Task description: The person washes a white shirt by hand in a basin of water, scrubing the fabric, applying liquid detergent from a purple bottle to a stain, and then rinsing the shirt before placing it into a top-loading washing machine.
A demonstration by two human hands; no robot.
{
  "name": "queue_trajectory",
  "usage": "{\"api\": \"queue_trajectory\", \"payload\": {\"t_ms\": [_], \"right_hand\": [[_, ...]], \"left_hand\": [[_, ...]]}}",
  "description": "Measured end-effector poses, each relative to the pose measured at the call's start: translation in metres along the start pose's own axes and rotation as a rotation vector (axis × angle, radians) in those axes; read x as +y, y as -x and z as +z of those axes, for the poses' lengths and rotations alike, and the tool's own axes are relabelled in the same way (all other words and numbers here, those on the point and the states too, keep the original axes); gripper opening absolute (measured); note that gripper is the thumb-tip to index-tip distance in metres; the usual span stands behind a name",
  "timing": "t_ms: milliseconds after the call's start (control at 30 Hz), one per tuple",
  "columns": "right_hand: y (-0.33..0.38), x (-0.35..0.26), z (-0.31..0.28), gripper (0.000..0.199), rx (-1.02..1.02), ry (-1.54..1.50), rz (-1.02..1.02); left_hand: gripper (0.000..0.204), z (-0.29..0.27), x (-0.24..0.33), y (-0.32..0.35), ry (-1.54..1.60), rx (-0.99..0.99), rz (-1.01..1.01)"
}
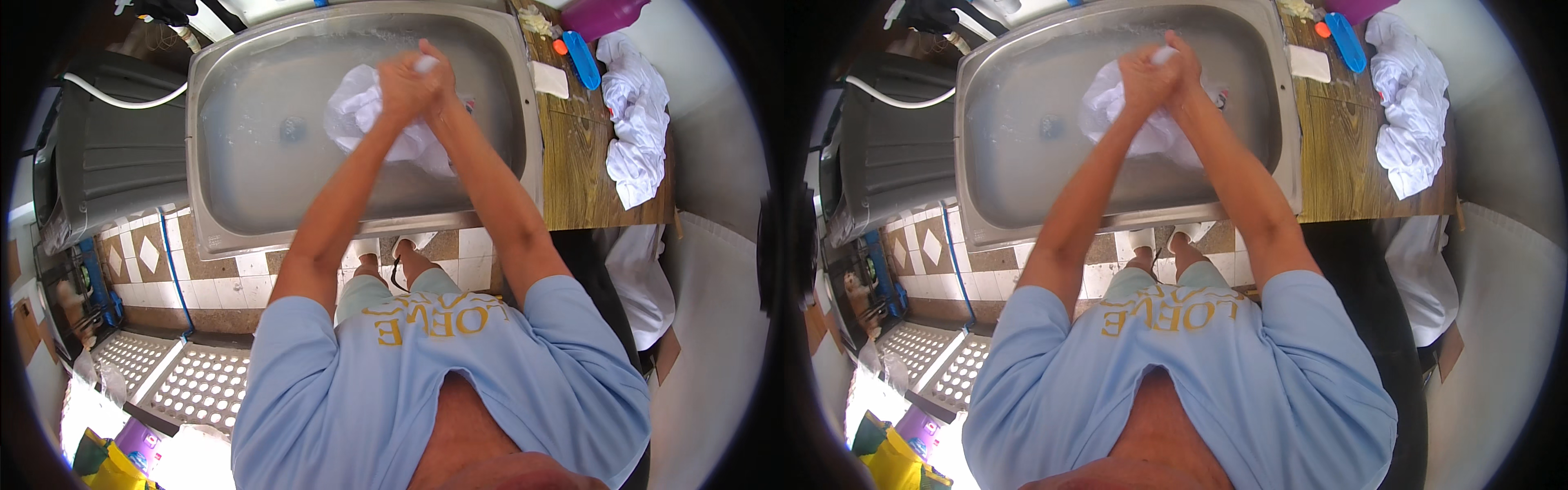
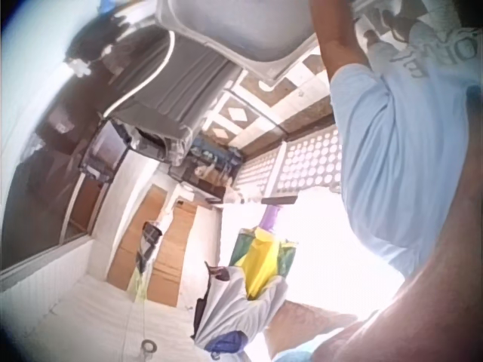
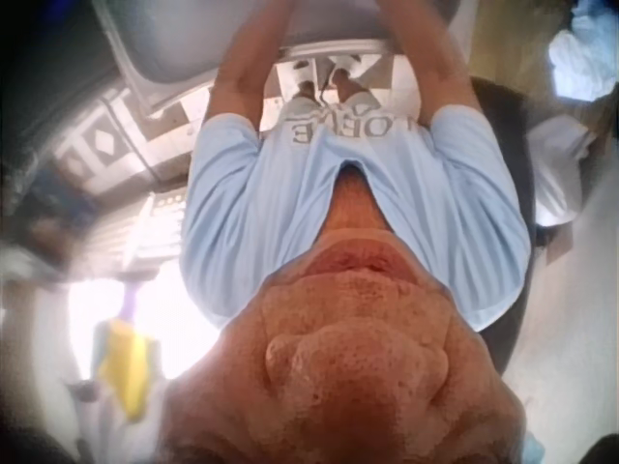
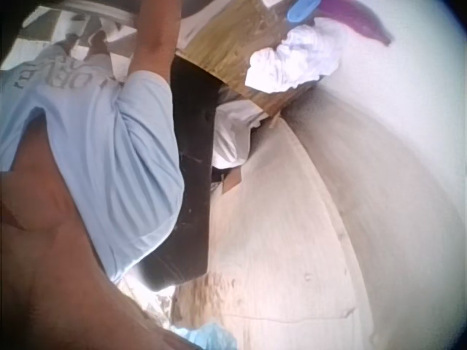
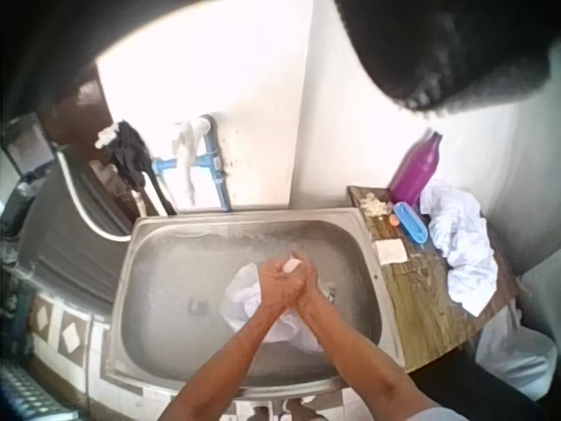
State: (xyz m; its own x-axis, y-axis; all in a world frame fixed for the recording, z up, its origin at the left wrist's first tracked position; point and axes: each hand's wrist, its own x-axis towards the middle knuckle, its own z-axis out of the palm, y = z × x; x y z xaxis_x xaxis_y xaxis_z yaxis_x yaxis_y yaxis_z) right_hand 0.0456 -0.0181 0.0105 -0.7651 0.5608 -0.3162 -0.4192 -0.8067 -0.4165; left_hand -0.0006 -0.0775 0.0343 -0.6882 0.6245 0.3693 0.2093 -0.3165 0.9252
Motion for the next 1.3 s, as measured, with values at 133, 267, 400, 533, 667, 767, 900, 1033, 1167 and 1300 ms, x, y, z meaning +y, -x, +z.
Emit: {"api": "queue_trajectory", "payload": {"t_ms": [133, 267, 400, 533, 667, 767, 900, 1033, 1167, 1300], "right_hand": [[0.016, -0.027, 0.04, 0.038, 0.142, 0.405, -0.035], [0.087, -0.061, 0.024, 0.057, 0.144, 2.033, -0.379], [0.151, -0.02, 0.003, 0.054, 0.056, 2.226, -0.176], [0.139, -0.005, -0.042, 0.039, -0.01, 2.017, -0.228], [0.119, -0.06, -0.006, 0.027, 0.098, 1.137, 0.027], [0.095, -0.096, -0.005, 0.036, 0.137, 0.869, -0.146], [0.103, -0.075, -0.025, 0.065, 0.399, 1.512, -0.356], [0.109, -0.037, -0.047, 0.081, 0.451, 1.83, -0.302], [0.096, -0.042, -0.048, 0.065, 0.344, 1.508, -0.264], [0.105, -0.075, -0.02, 0.048, 0.361, 0.981, -0.236]], "left_hand": [[0.036, -0.062, -0.032, -0.039, -0.467, -0.087, -0.062], [0.062, -0.101, 0.013, 0.007, -0.844, -0.191, 0.158], [0.038, -0.118, 0.042, 0.046, -1.041, -0.761, 0.066], [0.022, -0.124, 0.006, 0.024, -0.633, -0.693, -0.156], [0.021, -0.122, -0.008, -0.032, -0.198, -0.561, -0.335], [0.03, -0.114, -0.006, -0.064, -0.029, -0.392, -0.46], [0.057, -0.133, -0.007, -0.046, -0.931, -0.396, 0.303], [0.051, -0.127, 0.002, 0.011, -0.926, -0.523, -0.098], [0.05, -0.14, -0.03, 0.007, -0.674, -0.485, -0.136], [0.059, -0.169, -0.023, -0.032, -0.074, -0.395, -0.616]]}}
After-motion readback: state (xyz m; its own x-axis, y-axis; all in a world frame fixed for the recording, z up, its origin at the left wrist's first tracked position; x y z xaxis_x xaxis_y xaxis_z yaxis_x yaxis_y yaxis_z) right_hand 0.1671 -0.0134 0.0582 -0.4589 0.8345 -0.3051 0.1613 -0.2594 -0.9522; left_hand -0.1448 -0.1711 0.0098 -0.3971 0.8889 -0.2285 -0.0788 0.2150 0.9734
